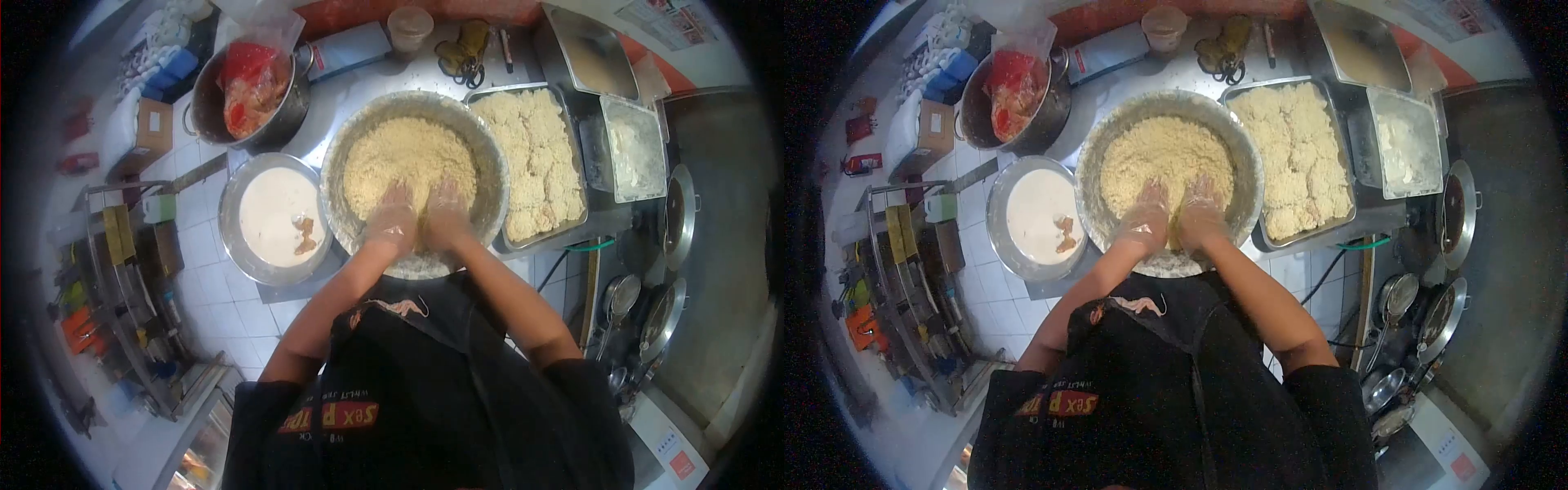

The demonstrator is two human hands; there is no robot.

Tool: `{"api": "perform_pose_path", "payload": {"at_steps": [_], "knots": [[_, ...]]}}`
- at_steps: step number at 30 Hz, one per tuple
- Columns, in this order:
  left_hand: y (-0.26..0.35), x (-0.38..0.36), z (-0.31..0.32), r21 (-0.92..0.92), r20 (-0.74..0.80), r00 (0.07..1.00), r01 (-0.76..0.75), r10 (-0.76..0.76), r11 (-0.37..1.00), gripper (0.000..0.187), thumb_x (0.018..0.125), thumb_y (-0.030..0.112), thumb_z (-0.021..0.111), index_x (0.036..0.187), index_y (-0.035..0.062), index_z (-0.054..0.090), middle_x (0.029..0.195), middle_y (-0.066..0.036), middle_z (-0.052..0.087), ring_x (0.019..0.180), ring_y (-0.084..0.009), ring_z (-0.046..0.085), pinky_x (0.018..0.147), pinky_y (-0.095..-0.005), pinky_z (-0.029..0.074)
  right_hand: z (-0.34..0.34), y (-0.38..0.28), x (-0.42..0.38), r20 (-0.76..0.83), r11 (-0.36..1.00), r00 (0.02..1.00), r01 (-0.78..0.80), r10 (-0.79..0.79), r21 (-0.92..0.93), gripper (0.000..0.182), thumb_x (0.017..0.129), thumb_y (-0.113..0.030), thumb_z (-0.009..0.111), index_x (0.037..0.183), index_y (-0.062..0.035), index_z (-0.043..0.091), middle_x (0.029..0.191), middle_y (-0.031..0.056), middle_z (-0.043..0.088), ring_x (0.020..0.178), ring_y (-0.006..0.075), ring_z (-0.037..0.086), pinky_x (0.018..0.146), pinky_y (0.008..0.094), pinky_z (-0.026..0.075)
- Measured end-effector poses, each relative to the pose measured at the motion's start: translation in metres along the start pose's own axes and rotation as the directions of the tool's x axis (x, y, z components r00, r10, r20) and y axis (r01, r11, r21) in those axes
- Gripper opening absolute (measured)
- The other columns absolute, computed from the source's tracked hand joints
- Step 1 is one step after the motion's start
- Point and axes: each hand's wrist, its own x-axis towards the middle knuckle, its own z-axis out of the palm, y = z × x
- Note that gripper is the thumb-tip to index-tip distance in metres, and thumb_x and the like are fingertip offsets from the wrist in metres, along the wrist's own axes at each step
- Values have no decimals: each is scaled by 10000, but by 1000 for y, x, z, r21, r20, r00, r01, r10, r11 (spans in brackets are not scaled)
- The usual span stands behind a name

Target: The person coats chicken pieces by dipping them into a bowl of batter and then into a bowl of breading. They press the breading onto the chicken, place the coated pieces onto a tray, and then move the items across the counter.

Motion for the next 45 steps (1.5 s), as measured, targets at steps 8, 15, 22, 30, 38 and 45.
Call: {"api": "perform_pose_path", "payload": {"at_steps": [8,15,22,30,38,45], "knots": [[-7,-11,-16,88,93,991,-104,96,991,661,834,170,524,1409,-79,312,1484,-236,297,1402,-348,249,1142,-404,248,21,16,30,-444,983,886,177,-134,56,403,815,-153,511,1168,26,584,1140,232,623,1121,355,575,1092,484,267],[-40,-38,-4,31,-428,866,-273,260,962,646,829,136,475,1409,-88,302,1462,-274,305,1379,-369,287,1145,-410,240,0,3,8,-518,945,806,-150,287,290,382,788,-255,600,1072,-1,627,985,219,671,945,355,651,842,398,495],[-32,-75,-35,-299,-472,872,-295,128,908,649,806,47,470,1417,-71,287,1449,-297,303,1342,-403,332,1117,-432,294,-28,8,12,-101,665,940,-153,326,731,454,665,-387,692,881,12,692,866,242,674,796,366,673,687,416,532],[-32,-76,-36,-347,-547,831,-331,97,877,668,798,13,468,1436,-25,277,1455,-279,308,1333,-399,348,1091,-432,332,-18,8,18,-429,916,874,-42,227,400,388,742,-424,659,821,-47,707,878,206,678,815,321,672,733,452,512],[-37,-77,-36,-427,-561,827,-318,28,847,675,811,30,467,1455,24,267,1467,-248,312,1321,-402,364,1098,-429,318,-60,-18,-43,-700,988,714,89,25,127,320,757,-351,665,786,-34,694,741,192,653,695,350,651,642,450,503],[-33,-78,-34,-348,-579,811,-343,88,872,689,796,23,467,1457,32,271,1475,-240,303,1326,-395,359,1098,-426,318,-57,6,-34,-741,987,663,20,106,158,295,758,-333,649,797,-41,675,794,197,653,765,355,648,726,459,496]]}}
